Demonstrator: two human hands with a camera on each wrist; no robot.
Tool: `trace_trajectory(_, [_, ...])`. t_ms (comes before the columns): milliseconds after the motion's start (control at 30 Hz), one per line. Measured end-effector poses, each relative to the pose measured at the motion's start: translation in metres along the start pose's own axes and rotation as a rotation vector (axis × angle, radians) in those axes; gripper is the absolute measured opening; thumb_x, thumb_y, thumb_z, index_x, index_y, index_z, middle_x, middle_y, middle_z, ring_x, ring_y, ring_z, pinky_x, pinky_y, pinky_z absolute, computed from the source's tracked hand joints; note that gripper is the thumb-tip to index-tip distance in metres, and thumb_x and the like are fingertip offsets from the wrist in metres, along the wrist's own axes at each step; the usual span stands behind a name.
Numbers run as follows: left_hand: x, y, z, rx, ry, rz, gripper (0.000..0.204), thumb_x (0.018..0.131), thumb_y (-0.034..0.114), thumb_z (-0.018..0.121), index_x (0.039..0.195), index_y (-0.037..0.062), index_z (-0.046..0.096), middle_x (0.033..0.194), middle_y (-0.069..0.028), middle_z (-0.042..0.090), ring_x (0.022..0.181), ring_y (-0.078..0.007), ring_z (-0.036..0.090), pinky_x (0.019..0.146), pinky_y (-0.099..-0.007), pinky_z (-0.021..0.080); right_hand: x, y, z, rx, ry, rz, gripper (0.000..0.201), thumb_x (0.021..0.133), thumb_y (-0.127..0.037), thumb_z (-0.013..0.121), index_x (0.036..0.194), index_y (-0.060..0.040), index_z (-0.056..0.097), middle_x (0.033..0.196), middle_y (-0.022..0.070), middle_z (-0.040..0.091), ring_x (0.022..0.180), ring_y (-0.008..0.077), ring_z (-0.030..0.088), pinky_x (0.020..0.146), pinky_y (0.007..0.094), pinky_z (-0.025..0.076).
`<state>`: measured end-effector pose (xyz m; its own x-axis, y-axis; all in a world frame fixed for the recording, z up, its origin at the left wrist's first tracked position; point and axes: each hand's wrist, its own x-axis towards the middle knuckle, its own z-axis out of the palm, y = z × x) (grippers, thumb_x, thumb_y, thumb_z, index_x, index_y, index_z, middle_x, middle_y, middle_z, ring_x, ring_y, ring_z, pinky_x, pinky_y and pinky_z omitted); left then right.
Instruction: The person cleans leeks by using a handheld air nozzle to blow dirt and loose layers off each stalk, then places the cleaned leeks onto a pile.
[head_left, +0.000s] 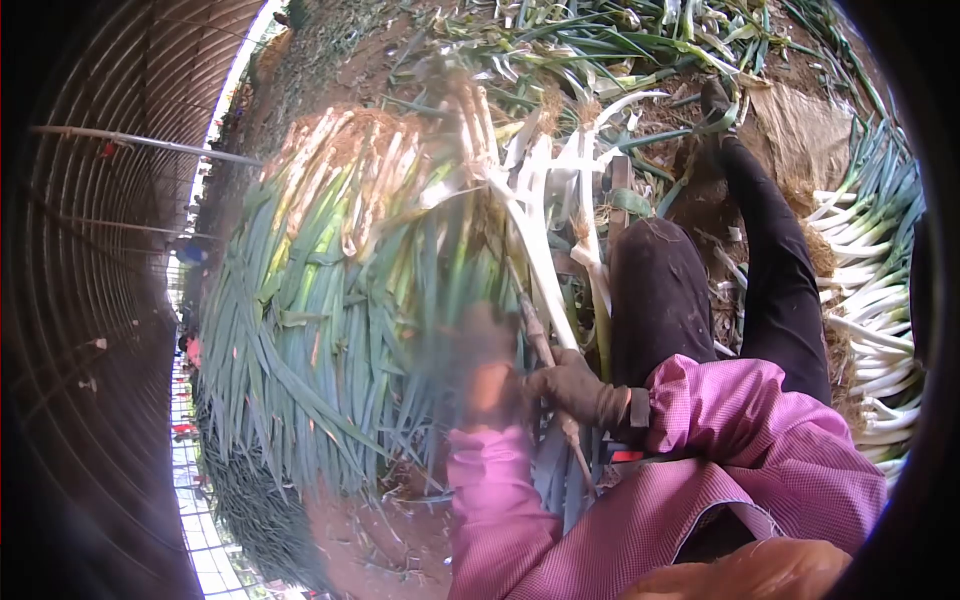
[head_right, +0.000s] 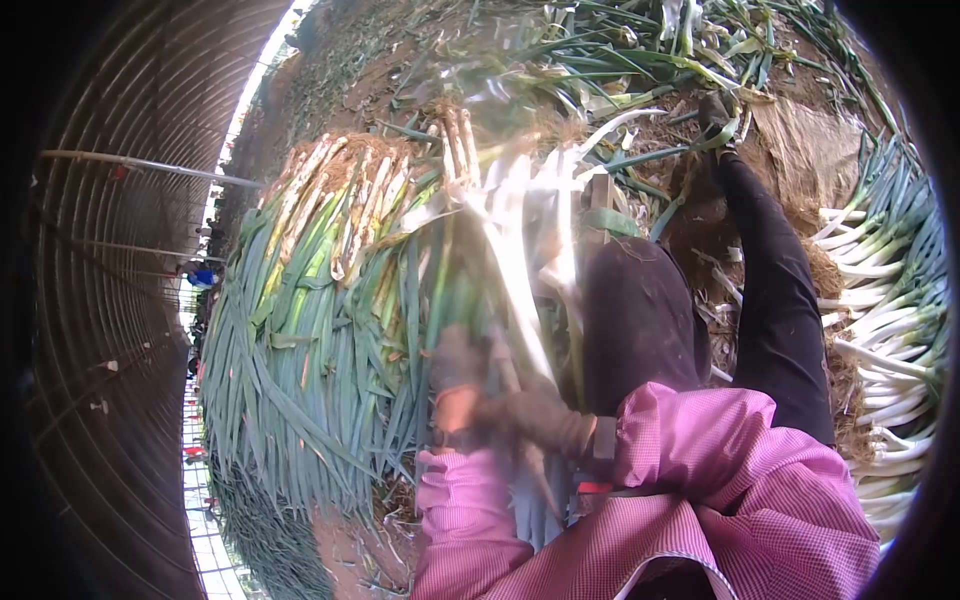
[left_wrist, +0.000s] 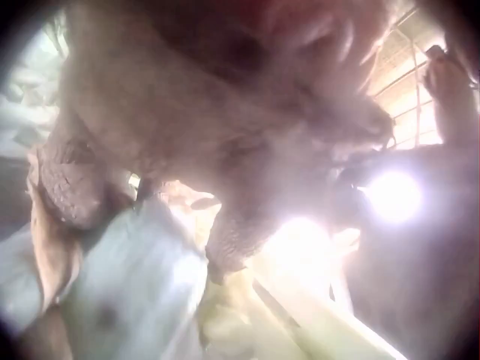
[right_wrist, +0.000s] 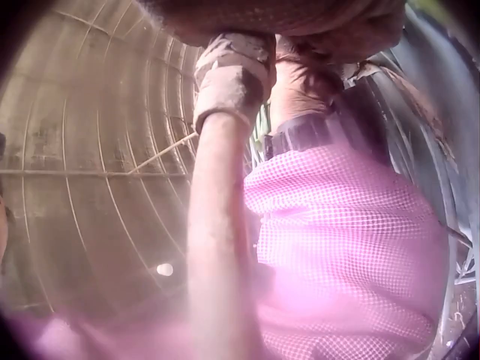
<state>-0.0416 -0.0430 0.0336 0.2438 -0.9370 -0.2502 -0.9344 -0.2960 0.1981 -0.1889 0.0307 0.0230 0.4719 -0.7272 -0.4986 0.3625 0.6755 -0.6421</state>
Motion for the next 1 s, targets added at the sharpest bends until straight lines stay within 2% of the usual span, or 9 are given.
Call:
trace_trajectory(167, [0.018, 0.011, 0.002, 0.138, 0.449, 0.022, 0.040, 0.084, 0.038, 0.056, 0.098, 0.0012, 0.061, 0.102, -0.0227, 0.063, 0.096, -0.0386, 0.061, 0.081, -0.0471, 0.047, -0.004, -0.024, -0.004, -0.039, 0.006, -0.051, 0.027, 0.076, -0.016, 0.069, 0.092, 0.0037, 0.060, 0.069, 0.0039, 0.057, 0.059, 0.0112, 0.052, 0.054, 0.0265, 0.044])
trace_trajectory(300, [0.057, 0.011, 0.007, 0.266, 0.368, 0.021, 0.036, 0.084, 0.036, 0.056, 0.095, 0.0019, 0.063, 0.099, -0.0246, 0.062, 0.094, -0.0394, 0.061, 0.081, -0.0469, 0.048, 0.007, -0.017, -0.011, -0.108, -0.049, -0.065, 0.027, 0.075, -0.017, 0.069, 0.091, 0.0027, 0.060, 0.068, 0.0026, 0.054, 0.058, 0.0096, 0.050, 0.052, 0.0258, 0.042])
trace_trajectory(367, [0.067, 0.008, 0.002, 0.225, 0.175, -0.018, 0.034, 0.082, 0.037, 0.057, 0.090, 0.0045, 0.065, 0.094, -0.0252, 0.063, 0.088, -0.0411, 0.062, 0.079, -0.0474, 0.049, 0.007, -0.019, -0.011, -0.092, -0.072, -0.019, 0.026, 0.075, -0.017, 0.069, 0.090, 0.0026, 0.060, 0.068, 0.0029, 0.054, 0.058, 0.0101, 0.050, 0.051, 0.0261, 0.042])
trace_trajectory(567, [0.046, -0.017, -0.009, 0.609, 0.332, 0.584, 0.022, 0.083, 0.025, 0.054, 0.081, 0.0089, 0.068, 0.080, -0.0157, 0.063, 0.076, -0.0348, 0.062, 0.067, -0.0450, 0.049, 0.008, -0.025, -0.014, -0.124, -0.097, 0.032, 0.027, 0.074, -0.016, 0.068, 0.088, 0.0043, 0.058, 0.071, 0.0048, 0.057, 0.060, 0.0128, 0.054, 0.054, 0.0279, 0.046])
trace_trajectory(700, [0.025, -0.028, -0.027, 0.644, 0.405, 0.483, 0.015, 0.082, 0.021, 0.055, 0.079, 0.0101, 0.064, 0.077, -0.0121, 0.060, 0.074, -0.0322, 0.060, 0.063, -0.0445, 0.047, 0.011, -0.012, -0.013, -0.093, -0.186, 0.050, 0.032, 0.072, -0.015, 0.069, 0.093, 0.0064, 0.058, 0.077, 0.0081, 0.059, 0.067, 0.0151, 0.058, 0.061, 0.0285, 0.048])
trace_trajectory(767, [0.023, -0.010, -0.048, 0.632, 0.399, 0.418, 0.012, 0.083, 0.021, 0.055, 0.079, 0.0105, 0.061, 0.078, -0.0115, 0.059, 0.075, -0.0312, 0.059, 0.064, -0.0432, 0.047, 0.012, -0.009, -0.016, -0.185, -0.242, 0.045, 0.046, 0.073, -0.019, 0.070, 0.110, 0.0052, 0.057, 0.088, 0.0118, 0.063, 0.081, 0.0196, 0.061, 0.072, 0.0309, 0.049])
trace_trajectory(833, [0.024, 0.009, -0.071, 0.654, 0.445, 0.549, 0.011, 0.083, 0.021, 0.056, 0.079, 0.0109, 0.059, 0.080, -0.0114, 0.059, 0.078, -0.0304, 0.059, 0.063, -0.0431, 0.047, 0.010, -0.009, -0.017, -0.255, -0.245, 0.043, 0.056, 0.073, -0.020, 0.071, 0.121, 0.0034, 0.054, 0.096, 0.0138, 0.065, 0.090, 0.0228, 0.062, 0.080, 0.0325, 0.048])
trace_trajectory(967, [0.080, 0.013, -0.102, 0.871, 0.580, 0.662, 0.016, 0.081, 0.027, 0.060, 0.085, 0.0118, 0.060, 0.082, -0.0099, 0.061, 0.079, -0.0272, 0.060, 0.062, -0.0428, 0.047, 0.003, -0.025, -0.015, -0.356, -0.198, 0.052, 0.061, 0.074, -0.022, 0.070, 0.128, -0.0002, 0.050, 0.105, 0.0147, 0.063, 0.098, 0.0260, 0.062, 0.085, 0.0341, 0.048])
trace_trajectory(1000, [0.095, 0.009, -0.108, 0.936, 0.706, 0.533, 0.017, 0.080, 0.028, 0.061, 0.086, 0.0120, 0.061, 0.083, -0.0097, 0.061, 0.080, -0.0262, 0.060, 0.061, -0.0423, 0.048, 0.000, -0.029, -0.014, -0.379, -0.196, 0.060, 0.062, 0.074, -0.023, 0.071, 0.128, -0.0009, 0.050, 0.107, 0.0151, 0.062, 0.099, 0.0267, 0.061, 0.086, 0.0344, 0.048])
